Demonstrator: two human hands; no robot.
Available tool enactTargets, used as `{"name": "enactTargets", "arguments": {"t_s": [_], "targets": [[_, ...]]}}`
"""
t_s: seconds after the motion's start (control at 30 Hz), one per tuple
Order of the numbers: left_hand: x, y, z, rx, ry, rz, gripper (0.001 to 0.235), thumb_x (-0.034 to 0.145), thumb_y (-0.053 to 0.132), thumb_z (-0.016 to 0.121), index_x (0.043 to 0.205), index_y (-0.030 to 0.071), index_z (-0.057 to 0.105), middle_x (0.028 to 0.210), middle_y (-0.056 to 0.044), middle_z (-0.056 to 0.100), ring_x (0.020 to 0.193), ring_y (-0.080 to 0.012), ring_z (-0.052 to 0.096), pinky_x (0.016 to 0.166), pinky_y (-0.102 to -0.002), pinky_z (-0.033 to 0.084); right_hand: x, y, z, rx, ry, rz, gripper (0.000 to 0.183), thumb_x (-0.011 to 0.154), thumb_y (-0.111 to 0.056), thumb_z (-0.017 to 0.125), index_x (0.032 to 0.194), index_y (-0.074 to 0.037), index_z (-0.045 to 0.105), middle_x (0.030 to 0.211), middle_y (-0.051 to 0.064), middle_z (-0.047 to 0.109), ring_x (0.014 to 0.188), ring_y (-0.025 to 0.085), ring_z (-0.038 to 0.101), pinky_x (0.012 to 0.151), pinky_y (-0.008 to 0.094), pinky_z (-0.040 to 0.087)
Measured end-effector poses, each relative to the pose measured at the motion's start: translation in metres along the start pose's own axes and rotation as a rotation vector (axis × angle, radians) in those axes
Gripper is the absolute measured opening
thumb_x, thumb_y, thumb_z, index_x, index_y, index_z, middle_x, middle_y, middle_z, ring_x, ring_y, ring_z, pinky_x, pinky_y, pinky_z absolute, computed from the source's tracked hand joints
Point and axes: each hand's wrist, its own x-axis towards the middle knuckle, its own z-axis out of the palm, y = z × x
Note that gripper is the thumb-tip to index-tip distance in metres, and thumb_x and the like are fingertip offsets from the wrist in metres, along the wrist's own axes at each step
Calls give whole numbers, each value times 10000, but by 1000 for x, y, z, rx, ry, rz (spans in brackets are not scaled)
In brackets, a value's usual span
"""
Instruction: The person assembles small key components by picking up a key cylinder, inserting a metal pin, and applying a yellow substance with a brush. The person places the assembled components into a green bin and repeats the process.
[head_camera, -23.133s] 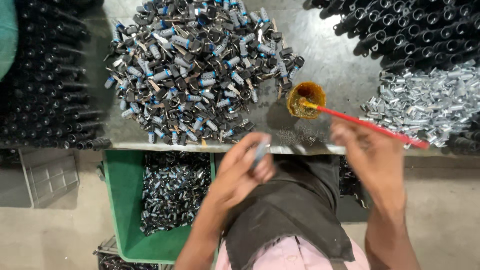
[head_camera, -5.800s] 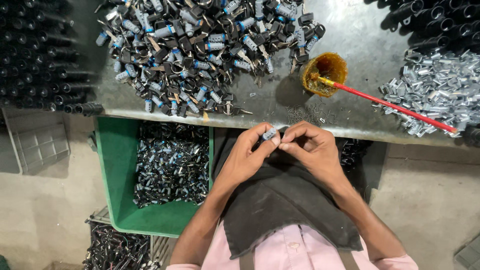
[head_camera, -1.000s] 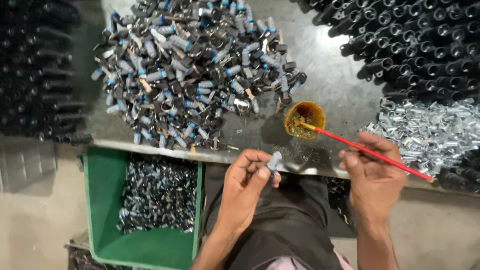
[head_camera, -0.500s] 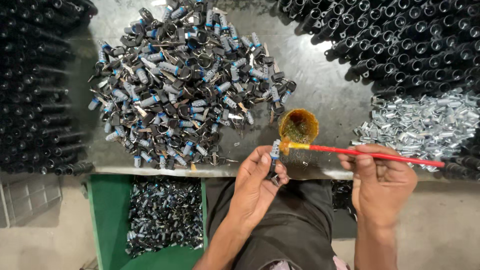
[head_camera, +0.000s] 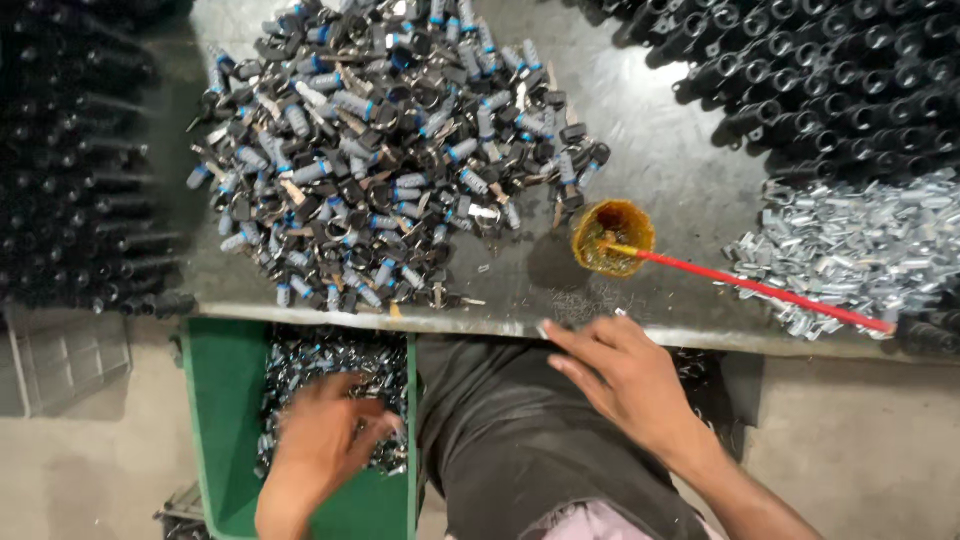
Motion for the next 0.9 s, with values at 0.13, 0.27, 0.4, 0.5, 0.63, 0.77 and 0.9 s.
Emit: {"name": "enactTargets", "arguments": {"t_s": [0.13,0.27,0.4,0.5,0.63,0.77,0.9], "targets": [[20,29,11,579,355,-197,133,871,189,743,971,105,722,1086,-93,697,1032,-331,650,876,-433,513,11,-3,25,-108,51,-33,388,844,-265,770,1221,-176,748,846,14,619,784,241,567,659,386,507],[107,46,33,699,563,94,192,875,91,723,1062,117,684,1009,-82,612,978,-308,626,798,-436,513,13,-8,30,-236,70,-82,417,825,-322,786,1212,-176,731,880,9,610,800,250,553,677,388,510],[154,26,35,1102,671,160,187,847,90,682,1021,127,624,1000,-62,564,955,-262,601,767,-390,522,9,-4,32,-319,94,-165,500,808,-330,799,1268,-158,708,921,29,598,794,260,541,666,380,509],[159,13,34,1184,703,201,156,876,106,665,1020,126,610,1015,-53,556,959,-242,593,765,-356,521,6,5,36,-298,139,-194,504,810,-317,806,1280,-162,705,937,21,602,790,248,537,666,379,506],[158,10,26,1192,707,275,160,886,97,679,1026,126,609,1031,-49,570,948,-241,584,756,-339,518,5,11,39,-287,176,-213,476,828,-294,814,1277,-192,693,949,0,604,802,230,537,670,370,505],[156,14,12,1056,782,481,239,943,130,720,1143,84,596,1132,-75,602,981,-270,576,799,-367,503,8,11,40,-307,187,-249,412,805,-281,815,1182,-159,703,921,7,594,806,242,541,654,374,498],[139,27,5,205,768,584,227,1090,211,628,1191,61,492,1162,-97,626,1029,-237,623,970,-395,528,14,12,40,-303,151,-305,240,798,-253,811,960,-146,669,890,24,575,828,256,561,669,393,496]]}}
